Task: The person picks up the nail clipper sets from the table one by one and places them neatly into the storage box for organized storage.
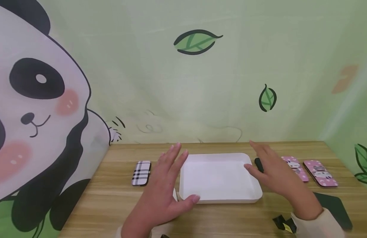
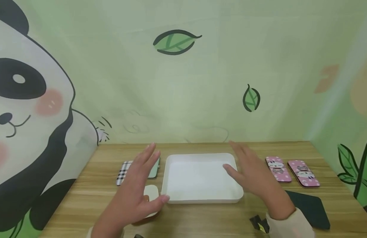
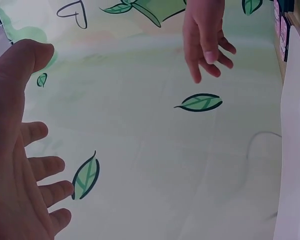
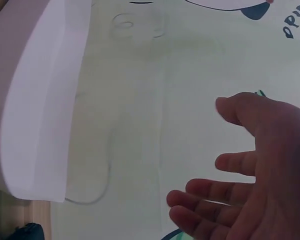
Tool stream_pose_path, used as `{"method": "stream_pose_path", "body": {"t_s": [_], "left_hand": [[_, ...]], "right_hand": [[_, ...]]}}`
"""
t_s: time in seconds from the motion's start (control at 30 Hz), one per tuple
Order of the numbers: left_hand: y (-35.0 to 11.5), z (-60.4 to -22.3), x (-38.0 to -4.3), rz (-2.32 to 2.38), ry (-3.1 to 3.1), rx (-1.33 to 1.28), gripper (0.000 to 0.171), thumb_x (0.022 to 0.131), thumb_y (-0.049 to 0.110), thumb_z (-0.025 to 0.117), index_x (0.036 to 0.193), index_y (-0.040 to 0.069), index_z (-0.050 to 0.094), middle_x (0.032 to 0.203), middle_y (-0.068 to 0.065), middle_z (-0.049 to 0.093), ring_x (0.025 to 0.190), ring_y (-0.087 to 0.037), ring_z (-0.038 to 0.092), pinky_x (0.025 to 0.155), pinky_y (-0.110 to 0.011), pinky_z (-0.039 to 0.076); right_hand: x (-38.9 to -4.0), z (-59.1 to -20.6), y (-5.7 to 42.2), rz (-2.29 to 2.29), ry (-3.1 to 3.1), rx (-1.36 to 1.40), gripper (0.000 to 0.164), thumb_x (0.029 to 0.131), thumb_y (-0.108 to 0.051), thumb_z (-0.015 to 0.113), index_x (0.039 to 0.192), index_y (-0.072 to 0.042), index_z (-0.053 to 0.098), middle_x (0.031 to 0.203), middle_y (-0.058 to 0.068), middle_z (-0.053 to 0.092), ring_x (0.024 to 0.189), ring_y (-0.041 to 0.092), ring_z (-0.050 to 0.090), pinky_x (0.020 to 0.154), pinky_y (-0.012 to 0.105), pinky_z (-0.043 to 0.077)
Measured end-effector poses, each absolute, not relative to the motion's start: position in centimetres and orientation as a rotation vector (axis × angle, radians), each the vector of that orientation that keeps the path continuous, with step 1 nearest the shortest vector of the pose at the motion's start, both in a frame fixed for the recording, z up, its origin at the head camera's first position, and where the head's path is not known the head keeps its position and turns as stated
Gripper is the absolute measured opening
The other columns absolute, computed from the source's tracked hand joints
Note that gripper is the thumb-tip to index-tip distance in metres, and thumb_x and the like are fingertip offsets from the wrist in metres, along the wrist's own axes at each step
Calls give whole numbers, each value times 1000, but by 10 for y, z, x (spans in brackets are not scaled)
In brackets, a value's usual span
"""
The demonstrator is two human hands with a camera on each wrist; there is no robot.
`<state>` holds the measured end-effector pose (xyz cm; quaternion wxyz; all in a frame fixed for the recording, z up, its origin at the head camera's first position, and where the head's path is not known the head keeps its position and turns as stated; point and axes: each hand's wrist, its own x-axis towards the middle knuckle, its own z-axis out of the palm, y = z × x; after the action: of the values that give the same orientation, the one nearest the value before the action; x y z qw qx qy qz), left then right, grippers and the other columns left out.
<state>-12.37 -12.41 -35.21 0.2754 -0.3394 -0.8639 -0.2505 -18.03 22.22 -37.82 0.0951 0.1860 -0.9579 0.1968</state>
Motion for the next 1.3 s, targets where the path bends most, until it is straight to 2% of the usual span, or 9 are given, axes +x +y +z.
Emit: {"method": "stream_pose_path", "body": {"t_s": [0.17, 0.33, 0.57, 0.7, 0.8, 0.97, 1.2, 1.3], "left_hand": [[-124, -352, -124, -663, -2316, -921, 88, 92, 72, 45, 158, 16, 30, 166, -7, 22, 151, -29, 25, 117, -58, 22], [-124, -352, -124, -647, -2361, -908, 89, 91, 72, 46, 160, 20, 24, 167, -5, 18, 153, -27, 22, 118, -57, 21], [-124, -353, -124, -634, -2387, -914, 90, 90, 68, 53, 161, 21, 23, 168, -4, 17, 153, -26, 23, 119, -56, 22], [-124, -354, -124, -642, -2397, -920, 92, 88, 64, 60, 161, 22, 23, 168, -3, 17, 153, -25, 23, 118, -58, 23], [-123, -354, -124, -643, -2403, -920, 92, 88, 64, 60, 161, 23, 22, 168, -3, 18, 152, -25, 23, 119, -57, 23], [-125, -354, -125, -631, -2410, -920, 90, 90, 67, 56, 161, 23, 21, 167, -3, 18, 152, -25, 23, 118, -58, 25], [-126, -354, -126, -619, -2422, -925, 91, 89, 66, 57, 161, 22, 22, 167, -3, 21, 152, -25, 24, 116, -58, 27], [-126, -354, -125, -607, -2435, -922, 91, 89, 66, 58, 161, 22, 22, 167, -3, 21, 152, -25, 24, 116, -58, 28]], "right_hand": [[-186, -385, 222, 557, -2948, 487, 81, 100, -54, 51, 159, -6, 23, 147, 31, 41, 127, 51, 49, 98, 67, 42], [-192, -392, 223, 556, -2998, 449, 81, 100, -52, 52, 158, -4, 23, 146, 34, 42, 125, 53, 51, 97, 66, 44], [-202, -404, 225, 584, -3039, 422, 79, 99, -43, 58, 156, 1, 27, 135, 30, 56, 122, 47, 55, 98, 64, 45], [-208, -417, 227, 575, -3104, 413, 79, 100, -40, 57, 155, 6, 24, 142, 33, 49, 128, 48, 51, 102, 63, 42], [-211, -426, 227, 550, -3166, 428, 78, 101, -36, 56, 154, 9, 21, 146, 34, 45, 133, 48, 47, 104, 62, 41], [-213, -435, 228, 505, -3224, 455, 76, 101, -32, 54, 153, 11, 19, 143, 35, 48, 131, 48, 49, 104, 60, 41], [-211, -435, 227, 522, -3287, 411, 77, 102, -32, 52, 153, 14, 16, 141, 36, 49, 127, 48, 53, 102, 60, 43], [-212, -438, 228, 527, -3301, 407, 75, 103, -29, 49, 152, 16, 14, 141, 37, 48, 121, 44, 58, 101, 59, 44]]}}
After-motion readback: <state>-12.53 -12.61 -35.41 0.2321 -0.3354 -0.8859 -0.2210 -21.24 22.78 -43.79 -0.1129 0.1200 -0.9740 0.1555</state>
